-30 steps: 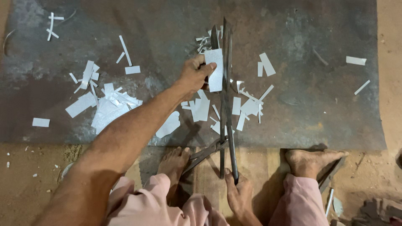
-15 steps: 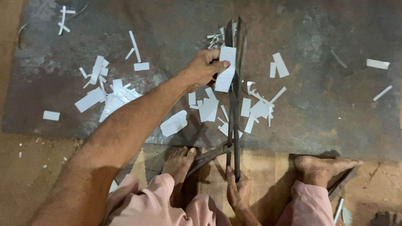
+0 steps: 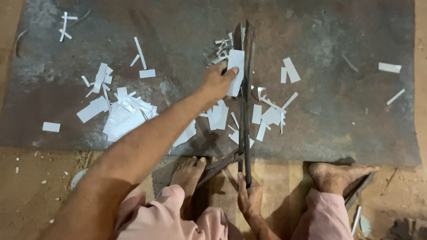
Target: The person sits on the ground and cuts white plastic pieces into narrow strips using large hand-held bench shears, placing each piece between the blades and squeezing the handles, then tossing the cut strips onto a pile on the metal sheet.
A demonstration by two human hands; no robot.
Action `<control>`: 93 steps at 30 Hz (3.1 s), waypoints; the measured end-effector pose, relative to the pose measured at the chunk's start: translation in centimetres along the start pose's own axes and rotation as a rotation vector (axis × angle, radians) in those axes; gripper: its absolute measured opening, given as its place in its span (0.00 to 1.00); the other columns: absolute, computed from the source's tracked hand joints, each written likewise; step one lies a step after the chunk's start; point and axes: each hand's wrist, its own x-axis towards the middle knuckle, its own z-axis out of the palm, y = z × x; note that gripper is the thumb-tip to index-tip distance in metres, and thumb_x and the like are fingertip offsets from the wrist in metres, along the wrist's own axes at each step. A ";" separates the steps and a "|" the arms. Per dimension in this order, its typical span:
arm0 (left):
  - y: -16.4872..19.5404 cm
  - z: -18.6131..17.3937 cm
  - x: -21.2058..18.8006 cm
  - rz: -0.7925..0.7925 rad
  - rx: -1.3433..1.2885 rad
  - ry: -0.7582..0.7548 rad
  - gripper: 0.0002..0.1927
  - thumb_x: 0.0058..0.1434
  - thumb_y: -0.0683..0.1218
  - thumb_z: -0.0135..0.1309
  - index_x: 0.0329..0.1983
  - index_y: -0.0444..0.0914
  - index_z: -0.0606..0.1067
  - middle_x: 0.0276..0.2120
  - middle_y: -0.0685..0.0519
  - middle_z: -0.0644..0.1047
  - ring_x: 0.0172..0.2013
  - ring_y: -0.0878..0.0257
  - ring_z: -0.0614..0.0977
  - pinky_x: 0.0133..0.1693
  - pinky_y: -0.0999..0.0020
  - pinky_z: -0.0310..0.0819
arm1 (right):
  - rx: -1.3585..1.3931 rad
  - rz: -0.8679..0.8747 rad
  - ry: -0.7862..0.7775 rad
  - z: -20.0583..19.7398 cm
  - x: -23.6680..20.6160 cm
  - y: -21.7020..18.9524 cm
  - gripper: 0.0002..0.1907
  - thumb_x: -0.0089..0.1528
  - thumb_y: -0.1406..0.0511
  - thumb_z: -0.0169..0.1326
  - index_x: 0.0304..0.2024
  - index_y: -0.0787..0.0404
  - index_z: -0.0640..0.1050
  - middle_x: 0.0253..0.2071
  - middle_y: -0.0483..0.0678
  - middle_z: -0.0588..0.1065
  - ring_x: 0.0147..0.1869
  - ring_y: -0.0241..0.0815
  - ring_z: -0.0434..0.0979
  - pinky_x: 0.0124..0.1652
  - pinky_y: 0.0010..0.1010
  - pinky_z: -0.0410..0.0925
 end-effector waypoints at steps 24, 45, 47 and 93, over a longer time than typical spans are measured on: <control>-1.2 4.6 -3.8 -0.038 -0.117 0.153 0.19 0.72 0.54 0.45 0.42 0.32 0.70 0.24 0.49 0.74 0.21 0.62 0.73 0.22 0.63 0.67 | -0.166 -0.011 -0.041 -3.8 -2.2 -2.6 0.24 0.64 0.50 0.52 0.25 0.63 0.78 0.13 0.46 0.66 0.18 0.37 0.65 0.21 0.35 0.60; -0.5 -1.7 -1.1 0.157 0.279 -0.128 0.21 0.69 0.53 0.49 0.51 0.30 0.70 0.30 0.45 0.79 0.25 0.59 0.82 0.31 0.57 0.76 | -0.044 0.105 -0.089 -1.6 -0.6 -0.4 0.28 0.66 0.49 0.50 0.28 0.66 0.80 0.15 0.46 0.66 0.20 0.38 0.64 0.21 0.38 0.60; -0.8 -1.9 -0.9 0.159 0.344 -0.130 0.20 0.70 0.53 0.49 0.52 0.31 0.70 0.29 0.44 0.80 0.27 0.59 0.82 0.32 0.57 0.76 | -0.075 0.102 -0.087 -1.6 -0.5 -0.8 0.26 0.66 0.48 0.50 0.28 0.63 0.80 0.13 0.46 0.66 0.18 0.37 0.63 0.20 0.37 0.59; 6.2 -7.2 3.2 0.270 0.877 -0.505 0.22 0.64 0.60 0.58 0.45 0.36 0.80 0.37 0.43 0.81 0.40 0.50 0.83 0.45 0.51 0.74 | -0.195 0.045 -0.081 -3.0 -1.8 -1.4 0.25 0.65 0.47 0.48 0.31 0.58 0.83 0.15 0.45 0.68 0.20 0.39 0.68 0.24 0.38 0.63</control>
